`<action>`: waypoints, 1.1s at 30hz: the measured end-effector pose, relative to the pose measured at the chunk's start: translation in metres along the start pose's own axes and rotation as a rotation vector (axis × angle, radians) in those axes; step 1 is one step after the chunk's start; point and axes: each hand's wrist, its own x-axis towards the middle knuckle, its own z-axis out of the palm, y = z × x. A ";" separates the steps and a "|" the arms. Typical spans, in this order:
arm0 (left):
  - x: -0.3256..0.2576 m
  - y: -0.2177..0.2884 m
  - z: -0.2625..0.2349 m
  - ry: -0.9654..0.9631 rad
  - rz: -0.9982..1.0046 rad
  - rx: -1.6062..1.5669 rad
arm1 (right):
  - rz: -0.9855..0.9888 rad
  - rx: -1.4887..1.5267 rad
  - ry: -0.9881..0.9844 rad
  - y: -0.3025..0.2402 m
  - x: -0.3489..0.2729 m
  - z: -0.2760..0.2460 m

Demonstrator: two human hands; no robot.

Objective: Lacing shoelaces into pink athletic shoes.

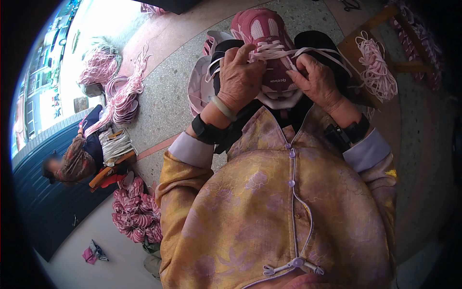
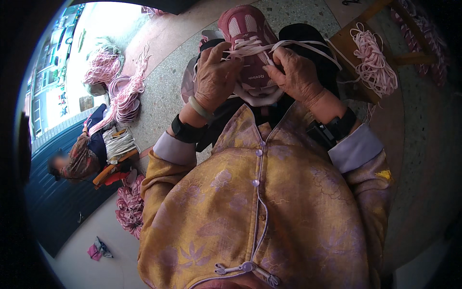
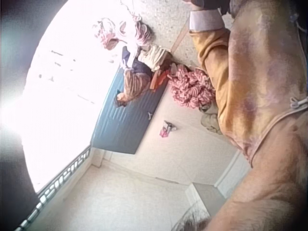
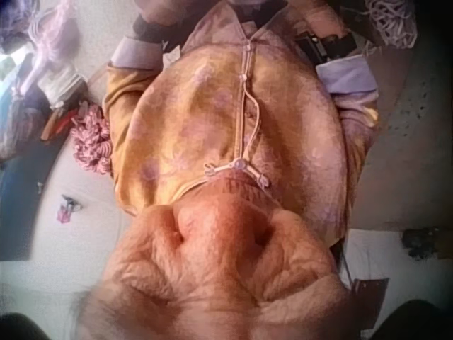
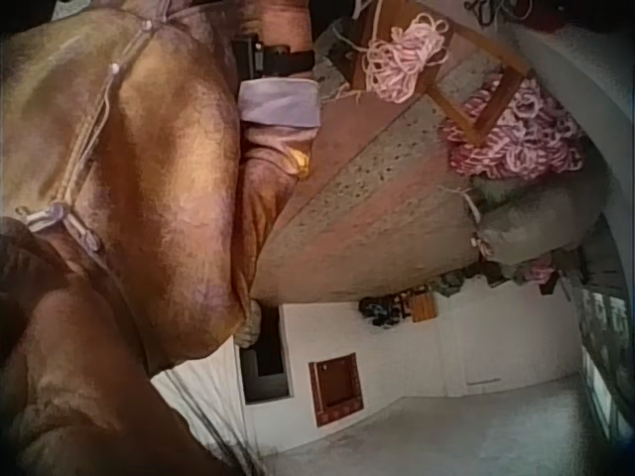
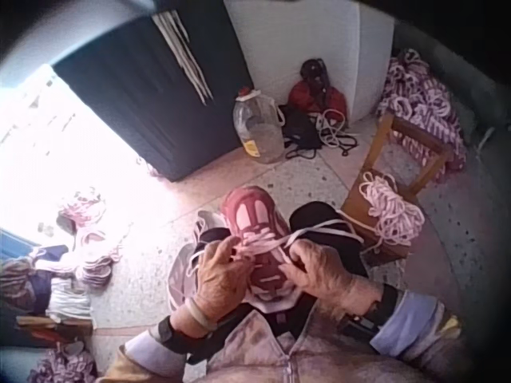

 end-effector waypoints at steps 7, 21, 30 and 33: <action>-0.003 -0.001 0.002 0.028 -0.049 -0.021 | 0.014 0.073 -0.037 0.002 0.000 -0.002; 0.012 0.005 0.020 -0.005 0.059 -0.044 | -0.077 0.040 0.083 0.001 -0.001 0.002; 0.011 0.008 0.027 0.041 0.025 -0.012 | -0.301 -0.282 0.127 -0.008 0.021 0.016; 0.008 0.009 0.023 0.070 0.010 -0.033 | -0.350 -0.377 0.112 -0.009 0.019 0.017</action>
